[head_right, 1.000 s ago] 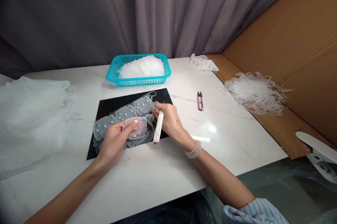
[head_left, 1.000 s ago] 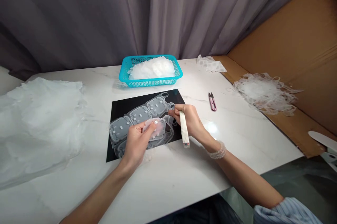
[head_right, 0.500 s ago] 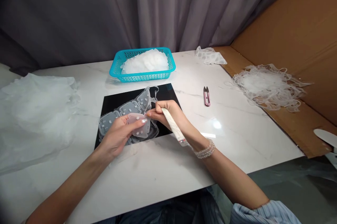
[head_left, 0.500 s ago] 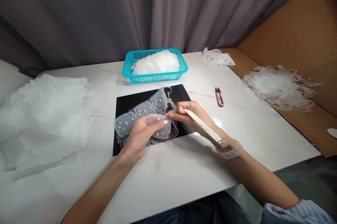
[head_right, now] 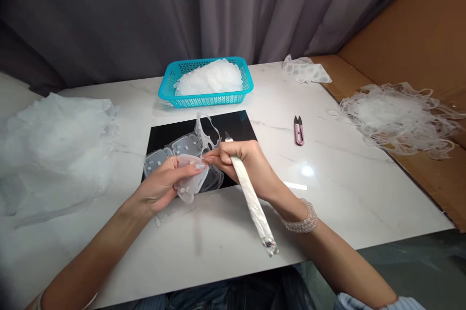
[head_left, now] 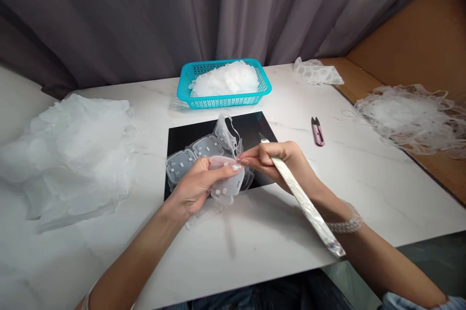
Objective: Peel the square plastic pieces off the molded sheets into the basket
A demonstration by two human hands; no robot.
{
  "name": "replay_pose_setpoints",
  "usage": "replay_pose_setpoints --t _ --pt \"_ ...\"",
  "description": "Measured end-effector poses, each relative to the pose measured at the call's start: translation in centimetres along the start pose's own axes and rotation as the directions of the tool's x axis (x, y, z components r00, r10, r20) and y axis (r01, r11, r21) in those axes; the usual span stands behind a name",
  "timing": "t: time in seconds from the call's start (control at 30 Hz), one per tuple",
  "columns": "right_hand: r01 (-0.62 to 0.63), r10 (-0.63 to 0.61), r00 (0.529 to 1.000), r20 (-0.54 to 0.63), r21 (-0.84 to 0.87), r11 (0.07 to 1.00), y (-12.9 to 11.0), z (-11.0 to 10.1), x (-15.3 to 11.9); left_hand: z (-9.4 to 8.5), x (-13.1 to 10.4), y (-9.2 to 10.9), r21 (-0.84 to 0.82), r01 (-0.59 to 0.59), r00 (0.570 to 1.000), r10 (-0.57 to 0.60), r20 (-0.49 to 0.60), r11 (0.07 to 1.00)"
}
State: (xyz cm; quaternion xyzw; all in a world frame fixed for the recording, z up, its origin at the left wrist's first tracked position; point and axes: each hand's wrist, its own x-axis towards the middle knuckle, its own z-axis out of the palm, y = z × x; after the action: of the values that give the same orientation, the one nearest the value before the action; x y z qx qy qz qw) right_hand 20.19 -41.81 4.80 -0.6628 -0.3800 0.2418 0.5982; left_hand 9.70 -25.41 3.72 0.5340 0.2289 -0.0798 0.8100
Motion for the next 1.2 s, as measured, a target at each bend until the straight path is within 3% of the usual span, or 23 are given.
replay_pose_setpoints --t 0.1,0.2,0.3,0.43,0.53,0.6,0.7,0.93,1.2 --pt "0.042 -0.042 0.999 0.001 -0.080 0.996 0.4 0.5 -0.1 0.4 -0.1 -0.3 -0.043 0.040 0.999 -0.041 -0.021 0.998" --pt "0.065 -0.081 0.996 -0.047 -0.286 0.956 1.9 0.1 0.6 1.1 -0.5 -0.6 0.031 0.080 0.994 -0.082 0.068 0.996" --pt "-0.008 -0.086 0.979 -0.184 -0.461 0.887 3.4 -1.5 1.3 1.7 -1.3 -0.5 0.193 -0.042 0.984 0.007 0.180 0.980" --pt "-0.084 -0.131 0.929 -0.346 -0.542 0.836 2.4 -3.2 1.2 1.5 -2.3 0.0 0.207 -0.228 0.971 0.208 0.113 0.951" --pt "-0.007 -0.151 0.917 -0.369 -0.392 0.920 -0.6 -2.1 0.2 1.0 -2.8 0.0 0.210 -0.316 0.948 0.317 0.031 0.925" --pt "0.034 -0.086 0.957 -0.278 -0.186 0.982 -2.5 -0.7 -0.6 0.9 -3.0 -0.1 0.214 -0.367 0.927 0.376 -0.003 0.905" --pt "0.017 -0.011 0.991 -0.130 0.045 0.999 -4.1 1.0 -1.4 0.9 -3.3 -0.3 0.213 -0.422 0.901 0.434 -0.014 0.881" --pt "0.006 0.040 0.984 -0.176 0.249 0.968 -3.9 1.9 -1.8 1.5 -3.6 -0.8 0.182 -0.478 0.871 0.490 -0.029 0.860" --pt "-0.020 0.093 0.981 -0.173 0.384 0.923 -3.7 1.9 -2.0 2.6 -4.2 -0.5 -0.033 -0.399 0.917 0.398 -0.040 0.916"
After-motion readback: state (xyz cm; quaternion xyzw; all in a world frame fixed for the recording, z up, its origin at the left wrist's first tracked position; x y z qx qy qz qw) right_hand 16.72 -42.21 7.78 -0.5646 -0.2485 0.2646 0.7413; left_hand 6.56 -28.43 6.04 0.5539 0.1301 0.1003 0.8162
